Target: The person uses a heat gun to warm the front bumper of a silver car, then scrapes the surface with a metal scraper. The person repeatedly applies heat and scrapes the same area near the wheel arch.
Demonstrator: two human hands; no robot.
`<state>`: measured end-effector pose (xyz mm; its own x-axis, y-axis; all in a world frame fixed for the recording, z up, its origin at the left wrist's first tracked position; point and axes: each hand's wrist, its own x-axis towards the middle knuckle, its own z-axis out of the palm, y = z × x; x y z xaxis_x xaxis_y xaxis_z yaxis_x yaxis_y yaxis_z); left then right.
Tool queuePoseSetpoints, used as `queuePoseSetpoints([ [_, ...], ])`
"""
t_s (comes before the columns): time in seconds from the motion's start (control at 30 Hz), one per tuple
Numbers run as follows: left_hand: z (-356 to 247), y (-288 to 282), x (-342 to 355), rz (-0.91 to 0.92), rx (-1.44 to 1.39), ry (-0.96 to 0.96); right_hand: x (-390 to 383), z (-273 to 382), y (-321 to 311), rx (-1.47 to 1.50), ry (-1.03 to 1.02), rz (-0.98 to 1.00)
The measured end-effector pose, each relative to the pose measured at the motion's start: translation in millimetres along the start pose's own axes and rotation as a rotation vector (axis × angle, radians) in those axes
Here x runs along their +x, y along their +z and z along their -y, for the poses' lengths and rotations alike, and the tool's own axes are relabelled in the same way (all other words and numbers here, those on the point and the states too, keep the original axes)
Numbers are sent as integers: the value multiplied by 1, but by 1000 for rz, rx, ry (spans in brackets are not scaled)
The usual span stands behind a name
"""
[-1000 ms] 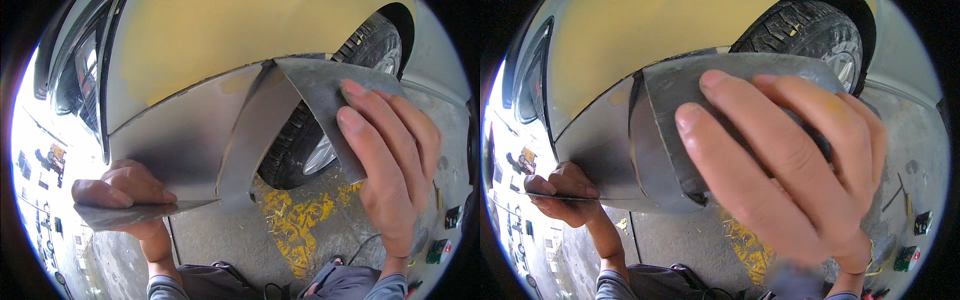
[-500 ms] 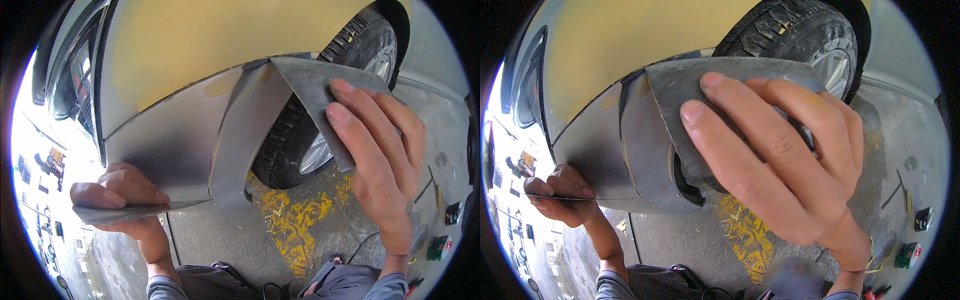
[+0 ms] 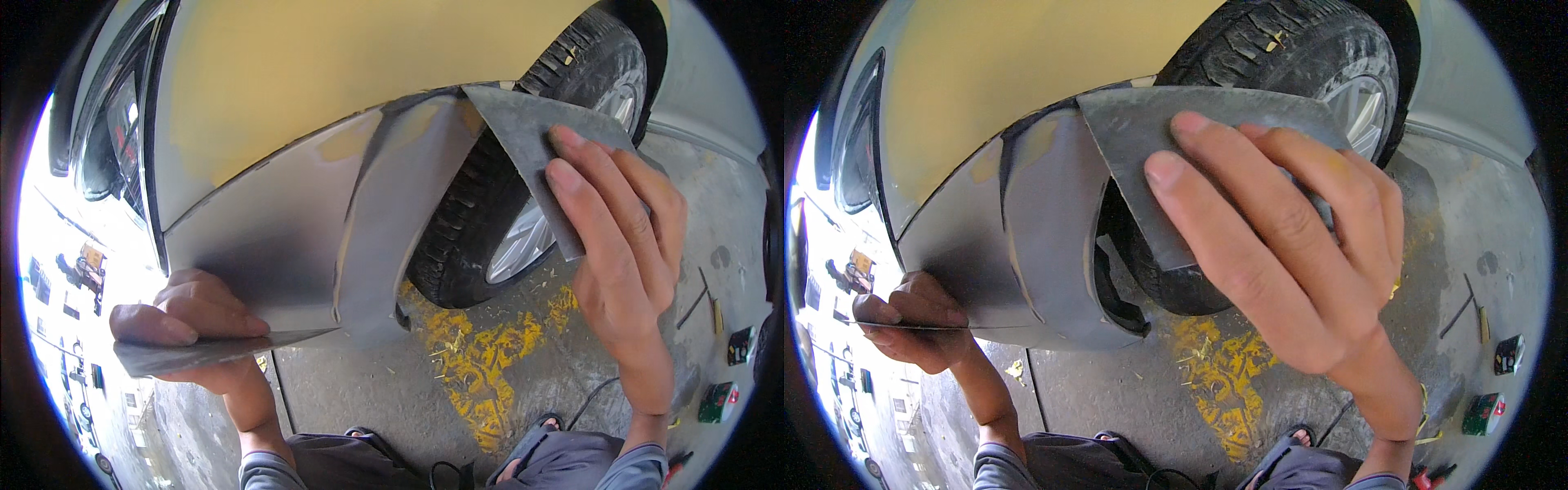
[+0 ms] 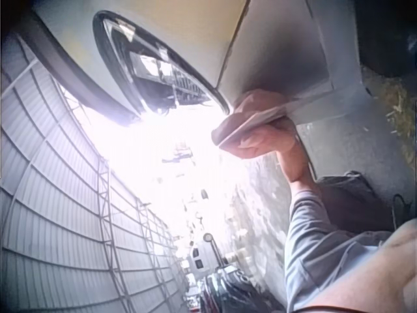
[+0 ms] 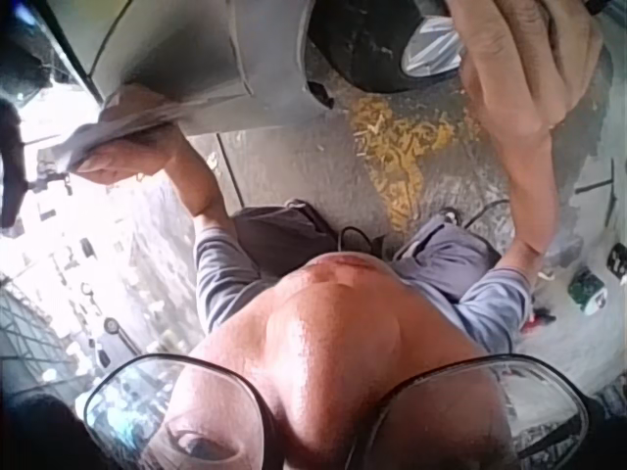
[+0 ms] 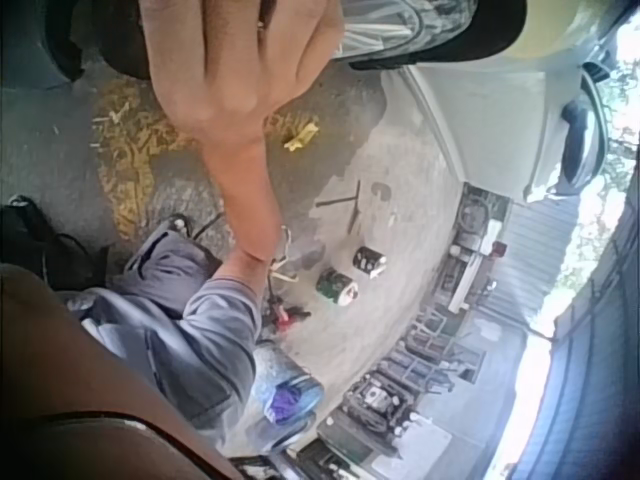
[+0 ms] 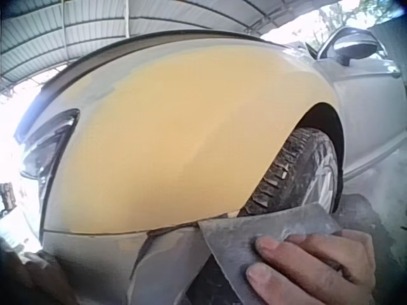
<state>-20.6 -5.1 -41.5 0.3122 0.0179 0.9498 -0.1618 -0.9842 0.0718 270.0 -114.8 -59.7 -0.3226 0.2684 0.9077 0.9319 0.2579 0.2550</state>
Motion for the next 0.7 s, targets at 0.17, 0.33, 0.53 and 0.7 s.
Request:
queuePoseSetpoints([
  [0.17,1,1,0,-22,-24,-1,-2,-2,-2,-56,-8,11],
  [0.33,1,-2,-3,-52,-40,-9,-5,-4,-3,-106,30,11],
  [0.53,4,-13,-17,-149,27,-52,-12,-9,-8,-130,148,85],
  [0.7,-11,-16,-27,-292,424,-220,-29,-7,-18,60,300,-47],
])
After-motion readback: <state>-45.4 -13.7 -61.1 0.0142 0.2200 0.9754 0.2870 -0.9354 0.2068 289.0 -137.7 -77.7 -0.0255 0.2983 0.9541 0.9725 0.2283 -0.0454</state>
